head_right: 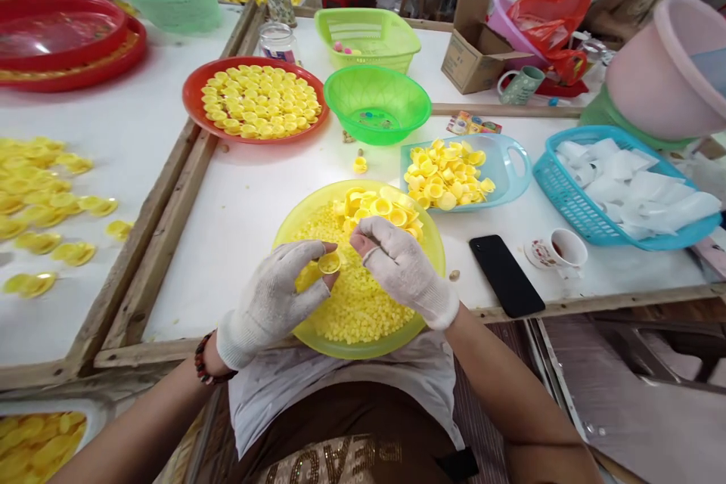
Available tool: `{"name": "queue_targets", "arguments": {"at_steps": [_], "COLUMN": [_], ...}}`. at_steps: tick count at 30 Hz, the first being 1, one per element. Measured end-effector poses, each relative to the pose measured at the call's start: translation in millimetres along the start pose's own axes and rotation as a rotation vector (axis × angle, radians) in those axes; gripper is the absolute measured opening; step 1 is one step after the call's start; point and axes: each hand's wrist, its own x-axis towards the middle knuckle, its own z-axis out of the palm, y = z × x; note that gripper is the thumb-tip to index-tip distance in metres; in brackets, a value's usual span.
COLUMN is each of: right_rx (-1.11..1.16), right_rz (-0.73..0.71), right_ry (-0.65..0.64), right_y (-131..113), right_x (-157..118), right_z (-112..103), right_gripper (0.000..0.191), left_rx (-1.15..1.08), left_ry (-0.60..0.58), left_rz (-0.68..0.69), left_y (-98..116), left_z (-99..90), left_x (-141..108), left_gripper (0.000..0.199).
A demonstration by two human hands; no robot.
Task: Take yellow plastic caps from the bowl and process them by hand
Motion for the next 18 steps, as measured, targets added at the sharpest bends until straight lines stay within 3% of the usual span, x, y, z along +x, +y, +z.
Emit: {"name": "queue_targets", "arguments": {"at_steps": [4,8,12,14,18], "right_rx": [-0.344,-0.635,-0.761,-0.800,-0.838], "right_rz": [-0.152,-0.366,-0.488,-0.487,-0.442], "right_ry": [-0.071,-0.208,-0.239,-0.245,-0.292], "right_y": [21,41,49,50,50], "right_x": [-10,-20,-34,-39,-42], "right_z": [3,5,8,11,19], "right_gripper": [0.017,0.016,0.032,0.037,0.028], "left_rx": [0.098,0.388,0.628,0.678,0.700], "left_ry": [0.159,0.306,0.232,0.184,0.138], "left_rz": [-0.110,-0.442,-0.823,-0.913,-0.999], "left_y": [-28,-84,-140,-164,-203], "left_z": [-33.0,-87.3,-131.4,-144.0,-158.3], "left_x": [-2,-21,-56,-72,-92], "left_gripper": [0.023,0.023,0.022,0.023,0.026]}}
